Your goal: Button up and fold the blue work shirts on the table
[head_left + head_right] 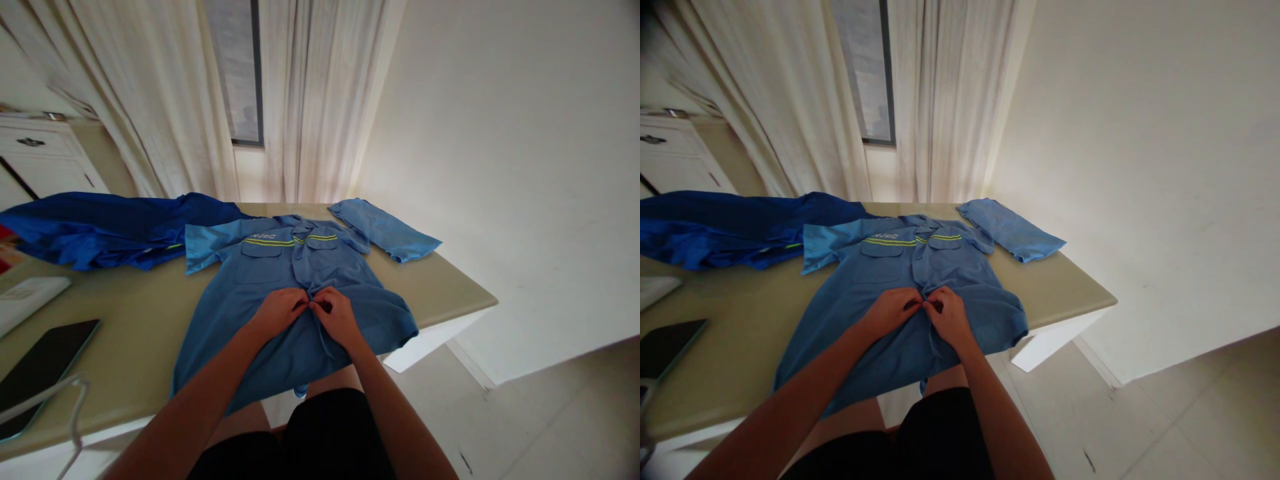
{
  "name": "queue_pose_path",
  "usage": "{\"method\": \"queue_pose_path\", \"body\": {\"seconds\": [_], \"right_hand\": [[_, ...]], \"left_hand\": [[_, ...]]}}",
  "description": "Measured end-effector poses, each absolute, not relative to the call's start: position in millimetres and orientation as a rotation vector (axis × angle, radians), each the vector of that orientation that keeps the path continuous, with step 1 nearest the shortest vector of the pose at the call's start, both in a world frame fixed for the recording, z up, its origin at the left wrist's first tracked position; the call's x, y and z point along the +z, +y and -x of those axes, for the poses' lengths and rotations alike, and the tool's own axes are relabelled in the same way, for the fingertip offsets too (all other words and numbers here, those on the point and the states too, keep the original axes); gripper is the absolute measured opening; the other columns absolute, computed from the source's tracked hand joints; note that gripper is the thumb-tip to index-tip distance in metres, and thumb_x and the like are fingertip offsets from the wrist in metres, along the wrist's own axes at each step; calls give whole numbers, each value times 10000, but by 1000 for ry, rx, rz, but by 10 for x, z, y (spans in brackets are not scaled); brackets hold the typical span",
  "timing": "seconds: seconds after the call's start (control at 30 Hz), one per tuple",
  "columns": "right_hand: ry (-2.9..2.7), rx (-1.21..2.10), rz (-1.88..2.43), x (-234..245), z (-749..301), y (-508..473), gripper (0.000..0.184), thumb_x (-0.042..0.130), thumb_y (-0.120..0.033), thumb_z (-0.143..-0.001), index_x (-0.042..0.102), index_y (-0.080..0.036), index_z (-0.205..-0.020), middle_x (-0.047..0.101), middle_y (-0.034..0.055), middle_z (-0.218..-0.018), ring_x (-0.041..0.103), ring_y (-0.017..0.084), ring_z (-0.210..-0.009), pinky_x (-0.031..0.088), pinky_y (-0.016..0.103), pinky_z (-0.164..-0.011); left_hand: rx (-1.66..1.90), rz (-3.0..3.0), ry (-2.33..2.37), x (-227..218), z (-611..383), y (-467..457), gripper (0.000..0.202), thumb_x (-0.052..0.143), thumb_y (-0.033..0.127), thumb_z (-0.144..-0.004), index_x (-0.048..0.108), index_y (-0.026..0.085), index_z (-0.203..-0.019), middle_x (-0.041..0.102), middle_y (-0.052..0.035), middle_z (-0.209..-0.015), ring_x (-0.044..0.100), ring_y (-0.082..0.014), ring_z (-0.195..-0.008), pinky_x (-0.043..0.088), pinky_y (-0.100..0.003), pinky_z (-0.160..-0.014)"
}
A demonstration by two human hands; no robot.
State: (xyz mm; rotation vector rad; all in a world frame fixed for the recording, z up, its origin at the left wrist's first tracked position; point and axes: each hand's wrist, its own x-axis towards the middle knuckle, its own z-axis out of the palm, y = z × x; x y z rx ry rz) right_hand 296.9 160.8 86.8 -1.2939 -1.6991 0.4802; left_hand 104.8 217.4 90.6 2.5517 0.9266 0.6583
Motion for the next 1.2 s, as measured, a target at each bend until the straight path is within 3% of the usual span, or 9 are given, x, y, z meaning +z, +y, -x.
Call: {"method": "queue_pose_path", "body": {"seconds": [0.13,0.23,0.37,0.77,1.07,1.2], "right_hand": [[-1710,483,1250,908,-2964,1598,162,620,-201,-941,754,-204,-850,716,53,-929,672,174,-828,511,286,-756],[-1675,449,1242,908,-2963,1614,195,572,-131,-909,731,-198,-819,712,49,-894,670,175,-812,510,290,-772],[-1633,486,1250,870,-2965,1646,132,626,-112,-826,723,-201,-827,706,42,-878,662,171,-754,526,272,-701],[-1672,551,1226,851,-2980,1668,119,646,-136,-877,745,-204,-876,715,42,-924,684,175,-816,544,293,-764],[-1705,527,1278,881,-2957,1623,180,653,-55,-815,727,-204,-884,694,36,-956,652,150,-721,536,269,-679],[-1695,511,1276,882,-2959,1628,179,646,-58,-825,726,-208,-880,695,34,-942,655,157,-747,540,280,-710]], "left_hand": [[647,-2535,956,922,-1052,2165,105,559,231,-965,653,228,-920,730,-20,-924,673,-193,-853,477,-307,-796],[663,-2507,924,912,-1055,2163,101,555,250,-971,648,236,-935,730,-20,-930,679,-201,-873,484,-318,-817],[686,-2479,910,889,-1050,2163,94,541,267,-981,628,244,-955,721,-18,-938,685,-205,-896,488,-322,-825],[743,-2144,907,876,-1081,2188,27,589,239,-897,604,217,-896,705,-8,-819,669,-190,-776,489,-316,-733],[754,-1939,861,909,-1089,2220,99,645,280,-834,636,189,-872,711,-18,-805,661,-171,-738,513,-296,-697],[766,-2013,894,922,-1077,2210,88,659,252,-849,641,210,-924,752,-16,-861,706,-187,-806,527,-314,-770]]}}
